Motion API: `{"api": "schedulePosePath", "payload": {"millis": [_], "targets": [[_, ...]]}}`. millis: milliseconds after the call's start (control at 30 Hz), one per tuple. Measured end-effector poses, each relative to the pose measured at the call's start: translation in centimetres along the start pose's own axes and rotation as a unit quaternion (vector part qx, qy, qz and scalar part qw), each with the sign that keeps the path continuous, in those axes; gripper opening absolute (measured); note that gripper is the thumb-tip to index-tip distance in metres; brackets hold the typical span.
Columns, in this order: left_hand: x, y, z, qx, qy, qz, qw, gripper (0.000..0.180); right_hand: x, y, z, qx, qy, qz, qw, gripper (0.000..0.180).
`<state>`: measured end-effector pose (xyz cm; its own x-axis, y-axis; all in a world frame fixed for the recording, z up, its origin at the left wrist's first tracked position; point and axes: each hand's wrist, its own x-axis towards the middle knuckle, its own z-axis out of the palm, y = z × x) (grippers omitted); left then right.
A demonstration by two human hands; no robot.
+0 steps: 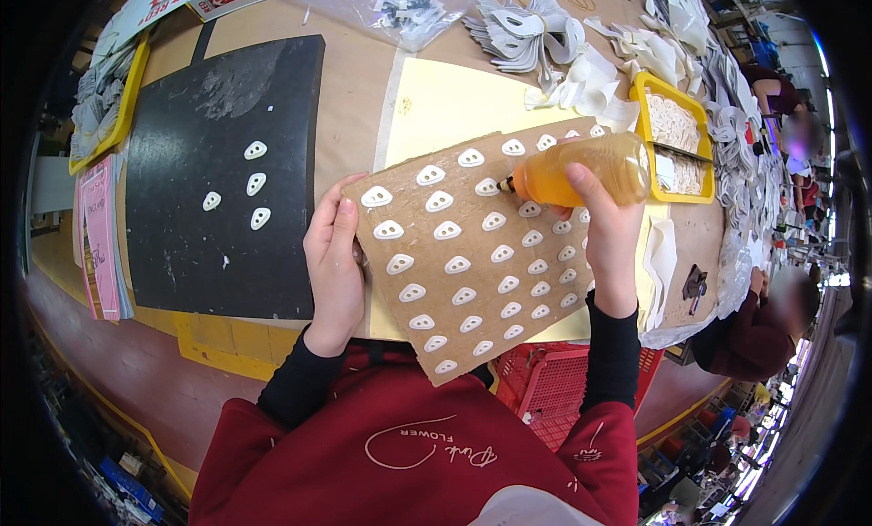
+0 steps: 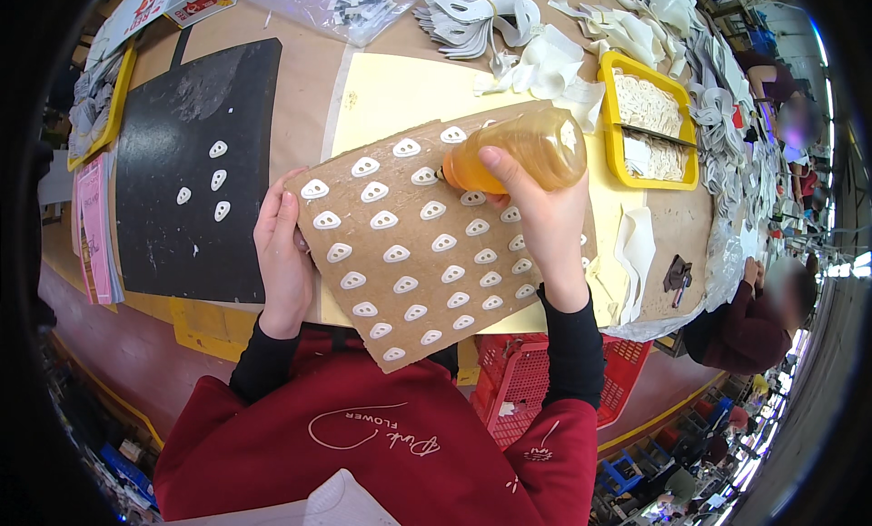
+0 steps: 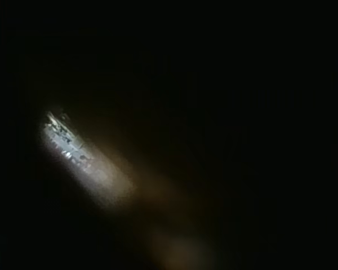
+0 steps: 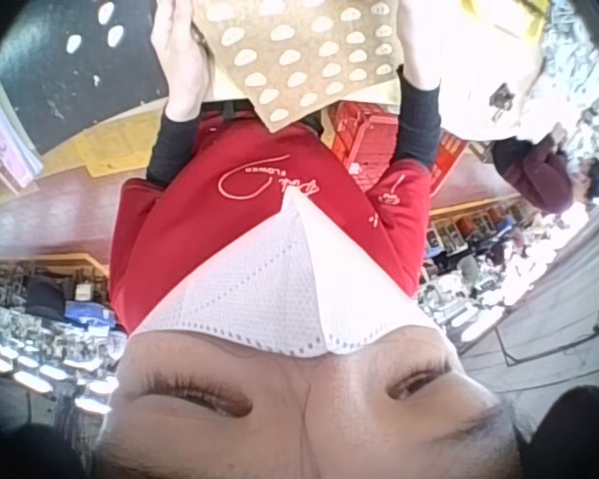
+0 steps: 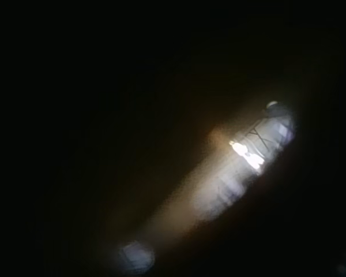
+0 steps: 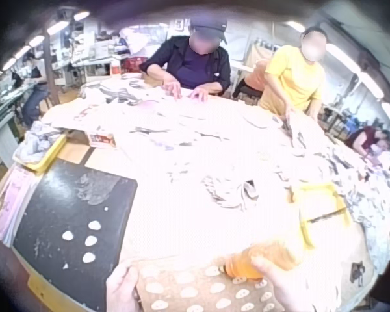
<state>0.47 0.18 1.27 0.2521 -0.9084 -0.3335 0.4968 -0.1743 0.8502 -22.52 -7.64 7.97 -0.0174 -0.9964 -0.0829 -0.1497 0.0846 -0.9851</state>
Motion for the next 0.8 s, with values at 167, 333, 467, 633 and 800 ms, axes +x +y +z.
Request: {"api": "schedulePosePath", "payload": {"millis": [167, 333, 467, 633, 800], "targets": [[0.0, 0.0, 0.0, 0.0, 0.003, -0.003, 1.0, 0.031, -0.4, -0.1, -0.3, -0.02, -0.011, 0.007, 1.0, 0.032], [0.0, -0.1, 0.0, -0.009, 0.003, -0.002, 1.0, 0.031, -1.1, -0.4, 0.0, -0.01, -0.007, -0.008, 1.0, 0.036], [0.0, -0.1, 0.1, -0.008, 0.0, -0.001, 1.0, 0.031, -1.3, 0.5, -0.1, -0.041, -0.002, -0.091, 0.995, 0.04], [0.0, -0.1, 0.0, -0.006, -0.002, -0.001, 1.0, 0.031, -2.2, 0.9, 0.2, -0.073, -0.021, -0.139, 0.987, 0.045], [0.0, -0.2, 0.1, -0.007, 0.0, 0.003, 1.0, 0.031, -3.0, 1.6, 0.2, -0.13, -0.065, -0.17, 0.975, 0.049]]}}
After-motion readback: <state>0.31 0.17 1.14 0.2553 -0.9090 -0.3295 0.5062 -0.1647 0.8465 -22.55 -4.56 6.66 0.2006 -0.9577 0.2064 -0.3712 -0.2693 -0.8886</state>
